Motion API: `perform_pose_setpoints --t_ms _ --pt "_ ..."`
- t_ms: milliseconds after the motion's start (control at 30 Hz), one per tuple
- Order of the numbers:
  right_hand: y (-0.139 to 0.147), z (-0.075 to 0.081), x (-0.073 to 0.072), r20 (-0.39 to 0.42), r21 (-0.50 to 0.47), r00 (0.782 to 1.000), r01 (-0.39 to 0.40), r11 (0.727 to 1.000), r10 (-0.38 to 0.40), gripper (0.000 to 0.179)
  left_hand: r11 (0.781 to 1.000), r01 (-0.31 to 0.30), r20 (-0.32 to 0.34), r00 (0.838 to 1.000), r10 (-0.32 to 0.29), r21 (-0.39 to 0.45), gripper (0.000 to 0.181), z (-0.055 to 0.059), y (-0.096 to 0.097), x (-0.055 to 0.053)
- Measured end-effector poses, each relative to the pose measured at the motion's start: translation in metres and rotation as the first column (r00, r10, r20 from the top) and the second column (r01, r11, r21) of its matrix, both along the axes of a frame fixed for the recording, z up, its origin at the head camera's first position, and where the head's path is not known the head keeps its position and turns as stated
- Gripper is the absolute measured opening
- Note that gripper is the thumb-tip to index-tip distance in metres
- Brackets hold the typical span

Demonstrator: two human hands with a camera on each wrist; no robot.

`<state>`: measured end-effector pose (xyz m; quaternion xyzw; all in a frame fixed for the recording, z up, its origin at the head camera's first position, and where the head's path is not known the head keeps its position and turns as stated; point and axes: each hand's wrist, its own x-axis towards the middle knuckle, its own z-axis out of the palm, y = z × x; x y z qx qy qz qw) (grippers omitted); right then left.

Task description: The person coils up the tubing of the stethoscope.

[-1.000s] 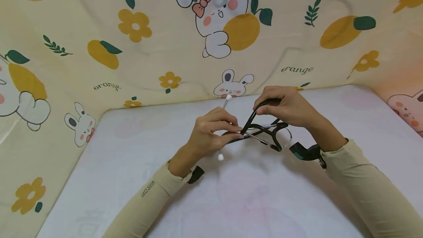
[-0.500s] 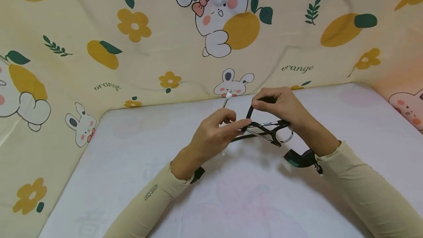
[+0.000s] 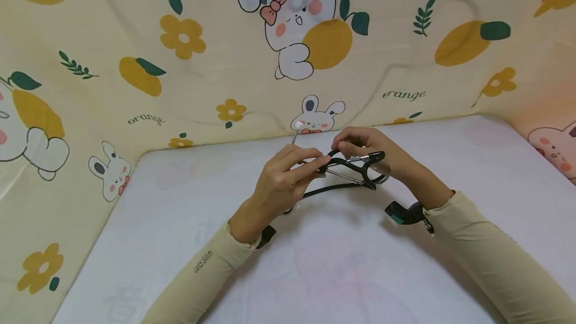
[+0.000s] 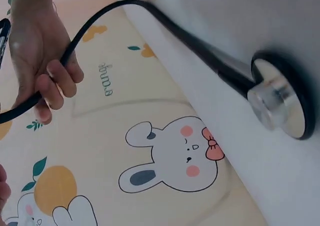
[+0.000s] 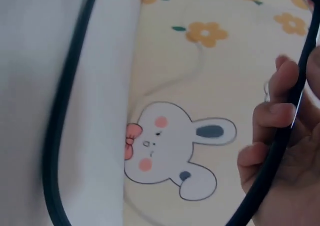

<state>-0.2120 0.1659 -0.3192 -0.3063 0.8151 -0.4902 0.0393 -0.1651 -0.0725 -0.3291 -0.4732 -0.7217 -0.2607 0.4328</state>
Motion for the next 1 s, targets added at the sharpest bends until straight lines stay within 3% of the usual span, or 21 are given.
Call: perform_pose_setpoints --t_ms 167,300,467,567,633,700,767,833,900,1000 --pt "-0.009 -0.004 0.004 -0.075 0.053 0.992 0.105 0.993 -0.101 0.016 0.996 -0.009 0.069 0.998 0.003 0.088 0.028 0.004 -0.005 -0.001" --pt "-0.009 -0.014 0.001 -0.095 0.139 0.972 0.228 0.964 -0.216 0.017 0.977 -0.015 0.134 0.991 -0.014 0.213 0.029 0.009 -0.010 -0.002" --pt "0.003 -0.030 -0.016 -0.034 0.238 0.971 0.237 0.942 -0.236 0.014 0.943 -0.055 0.222 0.975 -0.021 0.329 0.032 0.022 -0.021 0.000" --pt "0.018 -0.034 -0.026 -0.108 0.302 0.958 0.287 0.909 -0.266 0.016 0.926 -0.086 0.273 0.962 -0.019 0.367 0.033 0.029 -0.025 0.002" --pt "0.027 -0.031 -0.028 -0.232 0.325 0.911 0.404 0.855 -0.342 0.019 0.923 -0.092 0.299 0.954 -0.026 0.373 0.033 0.031 -0.025 0.003" --pt "0.035 -0.027 -0.029 -0.334 0.266 0.833 0.533 0.803 -0.442 0.021 0.926 -0.084 0.315 0.948 -0.039 0.368 0.033 0.031 -0.023 0.003" --pt "0.041 -0.021 -0.028 -0.384 0.176 0.750 0.632 0.755 -0.538 0.022 0.934 -0.074 0.322 0.945 -0.046 0.349 0.033 0.030 -0.021 0.004" --pt "0.044 -0.016 -0.027 -0.407 0.097 0.701 0.671 0.735 -0.586 0.020 0.941 -0.067 0.322 0.946 -0.046 0.331 0.033 0.029 -0.019 0.005" --pt "0.043 -0.014 -0.026 -0.430 0.056 0.697 0.655 0.754 -0.574 0.017 0.943 -0.069 0.313 0.949 -0.038 0.324 0.033 0.029 -0.018 0.006" --pt "0.034 -0.019 -0.026 -0.491 0.097 0.755 0.543 0.834 -0.435 0.019 0.936 -0.083 0.292 0.956 -0.021 0.341 0.033 0.029 -0.020 0.008"
